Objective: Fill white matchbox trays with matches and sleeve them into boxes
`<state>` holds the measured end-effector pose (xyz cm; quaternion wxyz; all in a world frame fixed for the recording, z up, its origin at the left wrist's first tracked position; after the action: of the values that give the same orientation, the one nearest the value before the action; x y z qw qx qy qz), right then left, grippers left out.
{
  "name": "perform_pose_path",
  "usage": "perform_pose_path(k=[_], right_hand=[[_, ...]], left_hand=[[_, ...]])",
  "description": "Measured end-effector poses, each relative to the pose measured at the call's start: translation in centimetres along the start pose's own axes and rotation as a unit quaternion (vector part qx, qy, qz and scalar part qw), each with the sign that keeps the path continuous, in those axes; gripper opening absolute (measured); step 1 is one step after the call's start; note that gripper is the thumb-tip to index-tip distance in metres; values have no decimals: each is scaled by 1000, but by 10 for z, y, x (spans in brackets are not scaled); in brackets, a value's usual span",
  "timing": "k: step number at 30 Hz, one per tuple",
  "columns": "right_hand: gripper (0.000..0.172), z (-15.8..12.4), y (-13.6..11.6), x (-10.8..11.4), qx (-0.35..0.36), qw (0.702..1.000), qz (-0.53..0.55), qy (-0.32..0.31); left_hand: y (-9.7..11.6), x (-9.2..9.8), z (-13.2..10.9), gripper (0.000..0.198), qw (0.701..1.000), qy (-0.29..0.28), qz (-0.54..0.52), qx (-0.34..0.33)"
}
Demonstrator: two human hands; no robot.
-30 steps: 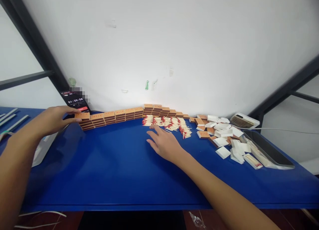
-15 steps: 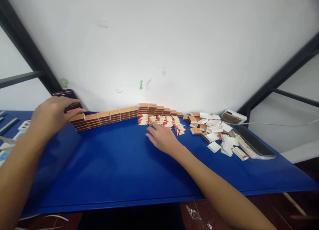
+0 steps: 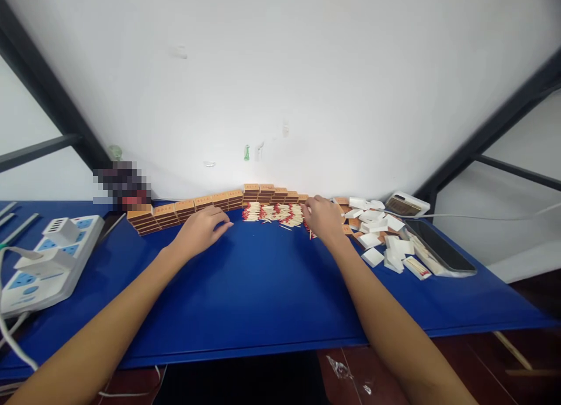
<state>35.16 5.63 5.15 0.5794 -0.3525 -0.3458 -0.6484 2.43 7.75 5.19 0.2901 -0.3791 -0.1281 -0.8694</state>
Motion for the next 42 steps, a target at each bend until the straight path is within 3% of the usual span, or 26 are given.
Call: perform_pose_path(k=[5,11,17,21,30,42], right_hand=[[38,6,47,-3,-103,994,-25,-19],[33,3,87,-5,-198,979,-29,-28],[29,-7,127,-9,-143,989,-25,-27],[27,-10,145,-3,-151,988,-4,-25],[15,-10,140,-3,-165,980,2,-114],[19,-9,136,-2,-164,979,-28,-118]], left_hand=[[0,5,-14,16,993,109,24,-27],[-9,15,-17,11,984,167,41,-51],[-9,19,-19,10,981,176,58,-62],[0,15,-18,10,978,182,53,-84],[7,-2,-14,5,980,173,20,-98],[3,-12,-15,8,987,151,-20,-44]])
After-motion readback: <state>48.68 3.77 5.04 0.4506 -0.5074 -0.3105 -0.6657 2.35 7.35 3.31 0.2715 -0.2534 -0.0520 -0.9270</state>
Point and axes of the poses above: each hand's wrist, its own z-axis towards the middle knuckle, its own x-axis out of the back of the hand, y = z × x, the point moved 5 cm from there along z, towards the middle knuckle, and after that the axes turned 10 degrees about y, right-handed, at the moved point
